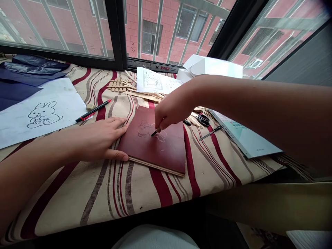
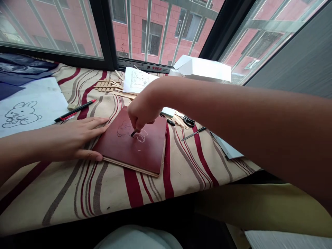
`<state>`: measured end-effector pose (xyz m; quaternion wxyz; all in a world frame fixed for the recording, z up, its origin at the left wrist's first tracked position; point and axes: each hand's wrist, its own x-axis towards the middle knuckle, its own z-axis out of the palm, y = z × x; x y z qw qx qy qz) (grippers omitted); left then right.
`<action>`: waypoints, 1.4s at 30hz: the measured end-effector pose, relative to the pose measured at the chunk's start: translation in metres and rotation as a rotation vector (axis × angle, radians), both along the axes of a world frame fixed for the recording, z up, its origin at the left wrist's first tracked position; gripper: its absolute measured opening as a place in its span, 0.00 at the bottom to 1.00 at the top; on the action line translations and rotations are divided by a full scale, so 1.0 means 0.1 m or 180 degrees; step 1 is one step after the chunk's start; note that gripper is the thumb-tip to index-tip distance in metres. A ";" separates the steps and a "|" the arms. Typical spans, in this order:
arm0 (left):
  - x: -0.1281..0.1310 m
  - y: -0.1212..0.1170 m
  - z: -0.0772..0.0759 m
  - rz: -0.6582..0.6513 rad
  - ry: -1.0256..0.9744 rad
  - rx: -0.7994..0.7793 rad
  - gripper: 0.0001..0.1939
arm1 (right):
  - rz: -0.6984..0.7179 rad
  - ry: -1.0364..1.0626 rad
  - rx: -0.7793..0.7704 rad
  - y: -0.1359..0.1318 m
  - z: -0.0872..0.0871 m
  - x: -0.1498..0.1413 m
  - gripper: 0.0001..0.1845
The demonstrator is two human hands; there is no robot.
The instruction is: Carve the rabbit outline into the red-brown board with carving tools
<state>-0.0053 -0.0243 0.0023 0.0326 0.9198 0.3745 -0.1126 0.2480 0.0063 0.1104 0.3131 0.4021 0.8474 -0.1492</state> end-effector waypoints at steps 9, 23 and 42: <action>0.05 -0.05 0.06 0.0196 0.0159 -0.0159 0.62 | -0.1042 0.1433 -0.0516 -0.29 -0.28 0.56 0.18; 0.03 -0.04 0.02 0.0104 0.0046 -0.0073 0.62 | -0.0790 0.1582 -0.0094 -0.49 -0.41 0.69 0.23; 0.09 -0.05 0.07 0.0151 0.0168 -0.0119 0.61 | -0.0201 -0.0126 0.0359 -0.43 -0.01 0.01 0.17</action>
